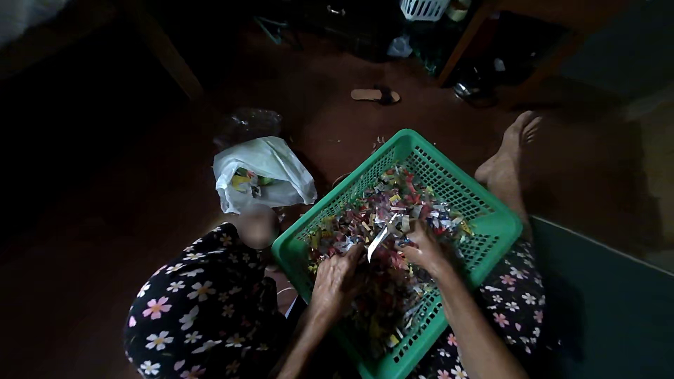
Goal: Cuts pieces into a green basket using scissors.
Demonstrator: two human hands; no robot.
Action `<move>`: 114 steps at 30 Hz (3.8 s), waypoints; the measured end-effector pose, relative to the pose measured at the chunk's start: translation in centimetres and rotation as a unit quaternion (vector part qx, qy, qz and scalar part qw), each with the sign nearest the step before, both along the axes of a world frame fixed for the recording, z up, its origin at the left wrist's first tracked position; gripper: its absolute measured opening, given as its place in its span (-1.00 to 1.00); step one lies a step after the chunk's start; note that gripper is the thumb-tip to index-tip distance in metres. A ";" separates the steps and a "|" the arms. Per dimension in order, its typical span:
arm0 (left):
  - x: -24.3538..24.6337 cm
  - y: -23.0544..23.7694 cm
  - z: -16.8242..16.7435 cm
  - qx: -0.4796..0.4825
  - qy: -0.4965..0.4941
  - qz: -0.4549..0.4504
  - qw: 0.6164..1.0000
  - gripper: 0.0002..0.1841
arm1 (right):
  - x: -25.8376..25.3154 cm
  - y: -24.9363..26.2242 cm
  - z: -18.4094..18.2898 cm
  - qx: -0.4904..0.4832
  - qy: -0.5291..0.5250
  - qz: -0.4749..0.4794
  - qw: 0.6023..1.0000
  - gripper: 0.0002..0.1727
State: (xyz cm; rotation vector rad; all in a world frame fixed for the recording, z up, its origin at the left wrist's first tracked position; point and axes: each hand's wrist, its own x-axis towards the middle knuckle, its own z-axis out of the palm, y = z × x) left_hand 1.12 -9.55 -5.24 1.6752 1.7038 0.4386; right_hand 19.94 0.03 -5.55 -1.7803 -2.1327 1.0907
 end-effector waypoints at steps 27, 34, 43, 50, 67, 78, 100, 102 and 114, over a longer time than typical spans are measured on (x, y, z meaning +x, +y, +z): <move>-3.0 -1.5 3.6 -0.064 0.149 0.066 0.985 -0.54 | -1.7 5.8 0.9 0.083 -0.020 -0.015 0.996 -0.05; -3.4 -2.2 3.0 0.018 0.136 0.073 0.988 -0.57 | -6.7 -4.4 -1.6 0.060 -0.178 0.331 0.925 0.02; -1.3 -0.3 1.8 -0.086 0.101 0.028 0.991 -0.48 | -0.6 0.0 0.5 0.018 -0.035 0.019 0.999 -0.41; -0.2 0.7 1.6 -0.054 0.069 -0.041 0.995 -0.32 | -1.1 -0.6 1.3 -0.009 0.040 -0.076 0.996 -0.51; 0.2 0.5 1.5 -0.047 0.093 -0.034 0.994 -0.40 | -1.8 -0.2 1.3 -0.039 -0.010 -0.059 0.997 -0.54; 0.6 0.5 0.9 0.010 0.127 0.002 0.992 -0.74 | -2.1 -0.2 1.8 -0.047 -0.031 -0.083 0.995 -0.58; -4.9 -1.9 3.9 0.037 0.061 0.123 0.990 -0.69 | -9.7 -5.8 -1.7 0.068 -0.073 0.338 0.936 -0.44; -4.7 -1.7 4.1 0.020 0.067 0.125 0.990 -0.68 | -7.1 -7.6 -2.7 0.111 -0.068 0.372 0.919 -0.61; -1.6 -0.6 1.9 -0.066 0.065 0.024 0.995 -0.50 | 0.0 1.1 0.7 -0.009 0.074 -0.025 0.997 -0.48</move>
